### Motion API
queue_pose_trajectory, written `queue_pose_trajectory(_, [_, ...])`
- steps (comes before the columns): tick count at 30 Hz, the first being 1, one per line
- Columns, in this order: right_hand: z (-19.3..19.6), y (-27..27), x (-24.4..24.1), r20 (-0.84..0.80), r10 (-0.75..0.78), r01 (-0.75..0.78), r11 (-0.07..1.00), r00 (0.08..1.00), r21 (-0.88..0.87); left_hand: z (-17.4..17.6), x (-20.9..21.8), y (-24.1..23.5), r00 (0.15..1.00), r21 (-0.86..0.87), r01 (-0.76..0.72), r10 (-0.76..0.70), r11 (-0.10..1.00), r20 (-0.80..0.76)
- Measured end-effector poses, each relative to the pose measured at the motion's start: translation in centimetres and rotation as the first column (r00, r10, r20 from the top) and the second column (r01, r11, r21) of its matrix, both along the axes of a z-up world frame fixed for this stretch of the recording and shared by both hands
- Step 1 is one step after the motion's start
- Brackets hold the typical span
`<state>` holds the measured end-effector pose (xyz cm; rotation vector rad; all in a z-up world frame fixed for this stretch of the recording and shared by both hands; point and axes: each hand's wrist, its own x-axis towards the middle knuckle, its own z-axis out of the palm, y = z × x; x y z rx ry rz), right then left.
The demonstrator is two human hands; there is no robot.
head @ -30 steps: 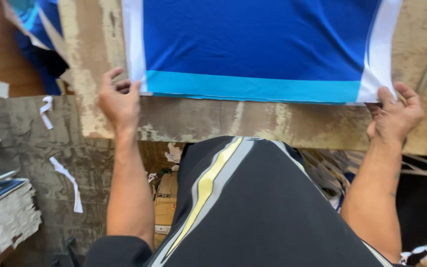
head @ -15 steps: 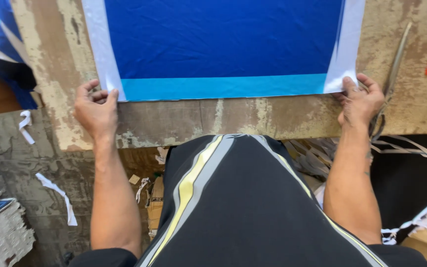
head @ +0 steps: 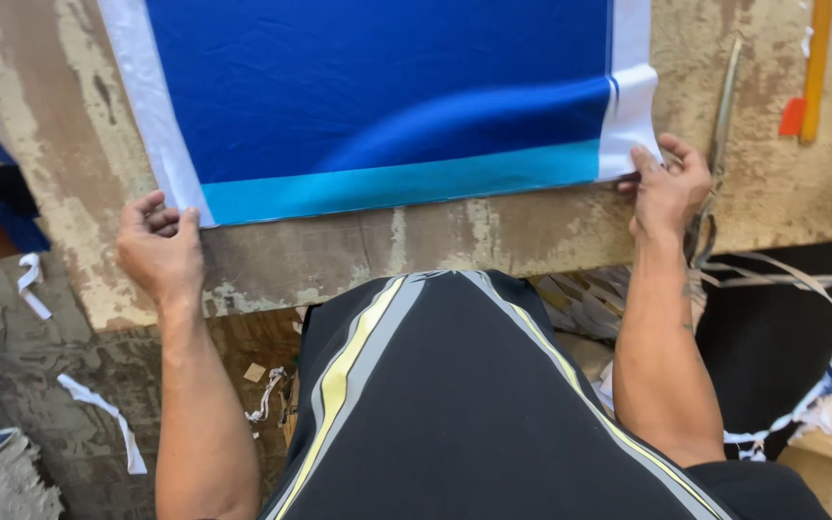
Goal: Cutting garment pieces from fabric using scissors and folding them on a workbench
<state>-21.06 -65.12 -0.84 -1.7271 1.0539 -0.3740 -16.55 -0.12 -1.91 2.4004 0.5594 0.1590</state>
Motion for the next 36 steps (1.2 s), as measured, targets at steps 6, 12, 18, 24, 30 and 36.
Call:
queue_pose_trajectory(6, [-3.0,-0.9,-0.7,0.106,0.036,-0.035,0.999,0.994,-0.017,0.8,-0.1,-0.6,0.997,0.007,0.031,-0.031,0.999,0.071])
queue_pose_trajectory(12, [-5.3,-2.9,-1.0,0.076,0.051,-0.048,0.998,0.996,-0.036,0.5,-0.1,-0.9,0.998,0.016,-0.026,0.024,1.000,0.064])
queue_pose_trajectory(18, [-4.6,-2.3,-1.2,0.060,0.123,-0.119,0.991,0.991,-0.068,1.7,-0.3,-1.3,1.000,-0.020,-0.025,0.025,0.999,-0.001])
queue_pose_trajectory(24, [-7.0,-4.3,-1.6,0.098,0.097,-0.082,0.986,0.990,-0.147,-1.2,-0.5,0.1,0.997,-0.037,0.012,-0.009,0.999,0.072])
queue_pose_trajectory(30, [-5.2,-2.3,-1.6,0.051,0.063,-0.048,0.968,0.997,-0.248,1.1,-0.2,-0.7,0.996,0.026,0.062,-0.063,0.998,0.062])
queue_pose_trajectory(36, [0.5,2.2,2.6,-0.021,0.291,-0.204,0.617,0.957,-0.760,2.7,5.7,-0.3,0.938,0.302,0.235,-0.297,0.924,0.179])
